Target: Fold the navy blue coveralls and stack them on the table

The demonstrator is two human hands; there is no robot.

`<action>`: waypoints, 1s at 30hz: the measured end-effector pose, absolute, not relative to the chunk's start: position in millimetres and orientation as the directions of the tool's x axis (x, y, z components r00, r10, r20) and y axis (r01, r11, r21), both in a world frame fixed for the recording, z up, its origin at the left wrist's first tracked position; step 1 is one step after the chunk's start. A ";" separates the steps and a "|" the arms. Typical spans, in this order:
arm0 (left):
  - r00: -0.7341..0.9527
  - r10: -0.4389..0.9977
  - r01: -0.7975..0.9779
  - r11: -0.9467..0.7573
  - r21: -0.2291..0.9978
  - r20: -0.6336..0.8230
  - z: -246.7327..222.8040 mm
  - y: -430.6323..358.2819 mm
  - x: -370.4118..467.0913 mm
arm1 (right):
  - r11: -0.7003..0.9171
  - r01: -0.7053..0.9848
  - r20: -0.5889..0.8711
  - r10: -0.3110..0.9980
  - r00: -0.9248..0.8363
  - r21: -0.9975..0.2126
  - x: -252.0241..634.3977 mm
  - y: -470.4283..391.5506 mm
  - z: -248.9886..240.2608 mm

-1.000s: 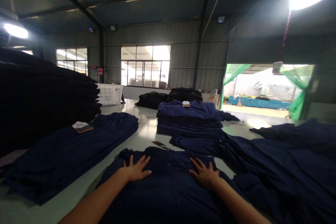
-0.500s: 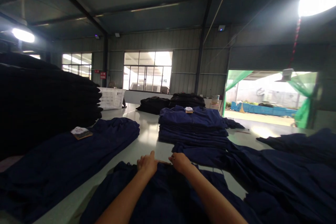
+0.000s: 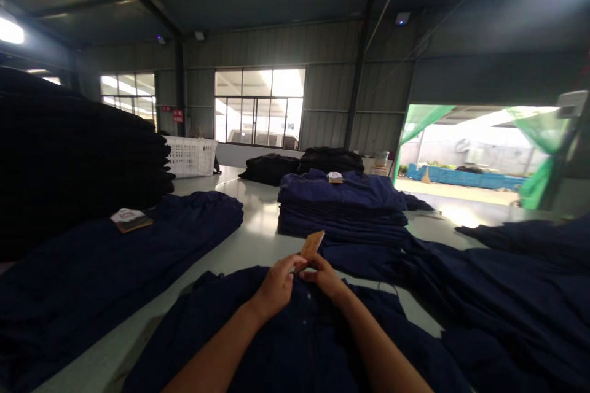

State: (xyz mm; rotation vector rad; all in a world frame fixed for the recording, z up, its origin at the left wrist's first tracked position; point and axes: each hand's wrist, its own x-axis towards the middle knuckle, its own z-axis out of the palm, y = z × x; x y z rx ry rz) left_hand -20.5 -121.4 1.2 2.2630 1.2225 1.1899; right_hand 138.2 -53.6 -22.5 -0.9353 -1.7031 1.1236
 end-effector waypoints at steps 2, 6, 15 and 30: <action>0.235 0.802 0.412 -0.593 0.692 0.549 2.1 -121.9 -20.2 | 0.260 -0.059 0.261 0.879 -0.400 -0.964 142.6 -57.6 -14.4; 0.049 0.839 0.309 -0.529 0.790 0.542 1.8 -118.6 -24.3 | 0.177 -0.072 0.189 0.834 -0.518 -0.982 152.1 -62.8 -5.0; 0.113 0.949 0.738 -0.280 0.614 0.296 -16.6 -112.2 -31.7 | 0.334 0.123 0.249 0.862 -0.442 -0.935 151.2 -61.4 -13.1; 0.124 0.947 0.823 -0.266 0.502 0.297 -3.7 -124.6 -22.8 | 0.394 0.506 0.171 0.886 -0.431 -0.768 142.4 -72.8 -3.6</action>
